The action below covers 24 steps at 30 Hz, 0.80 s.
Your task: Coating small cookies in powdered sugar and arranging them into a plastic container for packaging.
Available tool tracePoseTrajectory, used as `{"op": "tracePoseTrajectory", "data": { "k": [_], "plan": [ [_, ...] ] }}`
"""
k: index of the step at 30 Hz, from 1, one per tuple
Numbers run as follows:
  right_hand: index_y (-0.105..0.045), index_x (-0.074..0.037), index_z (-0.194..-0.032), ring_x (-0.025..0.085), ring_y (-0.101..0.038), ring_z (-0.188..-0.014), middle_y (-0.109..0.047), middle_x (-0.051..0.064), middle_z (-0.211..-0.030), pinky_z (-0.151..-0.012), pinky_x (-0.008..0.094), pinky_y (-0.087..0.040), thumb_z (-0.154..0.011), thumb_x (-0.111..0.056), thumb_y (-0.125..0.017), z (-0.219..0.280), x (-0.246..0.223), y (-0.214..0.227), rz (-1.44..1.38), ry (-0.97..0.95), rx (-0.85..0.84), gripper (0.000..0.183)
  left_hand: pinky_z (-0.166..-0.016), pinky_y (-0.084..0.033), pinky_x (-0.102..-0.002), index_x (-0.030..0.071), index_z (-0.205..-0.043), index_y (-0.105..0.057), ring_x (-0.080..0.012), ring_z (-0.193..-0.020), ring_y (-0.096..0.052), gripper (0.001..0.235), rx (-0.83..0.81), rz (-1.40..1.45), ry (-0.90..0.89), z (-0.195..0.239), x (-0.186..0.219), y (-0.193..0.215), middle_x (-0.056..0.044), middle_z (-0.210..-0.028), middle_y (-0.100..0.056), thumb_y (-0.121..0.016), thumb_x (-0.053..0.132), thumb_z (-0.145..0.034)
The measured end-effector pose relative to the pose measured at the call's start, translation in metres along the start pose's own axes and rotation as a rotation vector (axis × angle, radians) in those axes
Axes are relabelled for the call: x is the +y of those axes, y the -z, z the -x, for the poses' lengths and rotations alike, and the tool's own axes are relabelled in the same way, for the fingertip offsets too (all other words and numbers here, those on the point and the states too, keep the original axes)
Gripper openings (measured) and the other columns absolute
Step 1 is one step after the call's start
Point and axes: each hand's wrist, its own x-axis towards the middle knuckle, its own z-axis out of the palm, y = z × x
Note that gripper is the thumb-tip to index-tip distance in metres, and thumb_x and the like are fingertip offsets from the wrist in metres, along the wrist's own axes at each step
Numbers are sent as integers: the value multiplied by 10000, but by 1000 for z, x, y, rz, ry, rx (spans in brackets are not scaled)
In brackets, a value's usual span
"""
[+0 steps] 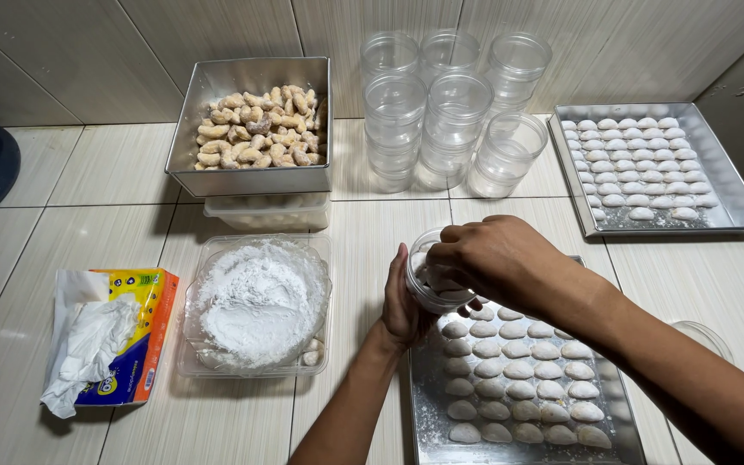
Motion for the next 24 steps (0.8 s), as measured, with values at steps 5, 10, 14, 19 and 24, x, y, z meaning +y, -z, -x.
{"op": "tracePoseTrajectory", "data": {
  "k": [5,10,14,19,24],
  "plan": [
    [-658,-230,-998,344,-680,-729,-653,3,-809,-671,472,-547,-888,-292,-699,16,4,11,-166,-91,125,132,-915,-598,-452,19,-1341,-603,-400,-1015,-723,714,-68,-39,-67,-11,3,15,-253,-1235,-694,-378,626,-1040],
    [-754,-142,-1039,113,-728,-731,-798,-6,-904,-671,264,-545,-890,-179,-749,56,18,12,-604,-308,355,154,-583,-575,-396,-103,-1306,-587,-491,-825,-694,838,-174,-148,-30,0,16,4,-293,-1102,-700,-374,645,-994],
    [-772,-130,-1023,90,-693,-677,-817,-9,-868,-624,243,-519,-880,-150,-742,75,21,-38,-624,-426,327,147,-561,-566,-324,-86,-1322,-575,-424,-830,-713,810,-249,-179,-74,2,19,-9,-253,-1211,-663,-378,634,-1008],
    [-715,-238,-1122,384,-729,-829,-763,95,-777,-751,525,-573,-844,-341,-755,77,-5,-87,-541,-494,-78,299,-479,-650,-429,71,-1271,-591,-467,-784,-743,856,-61,-113,-89,-5,14,-7,-280,-1197,-693,-365,832,-952],
    [-688,-260,-1114,333,-737,-846,-750,20,-876,-743,488,-587,-882,-310,-664,71,-7,-122,-478,-347,-120,239,-430,-629,-449,38,-1255,-597,-478,-730,-736,782,-7,-87,-93,2,18,-19,-294,-1133,-709,-408,739,-965]
  ]
}}
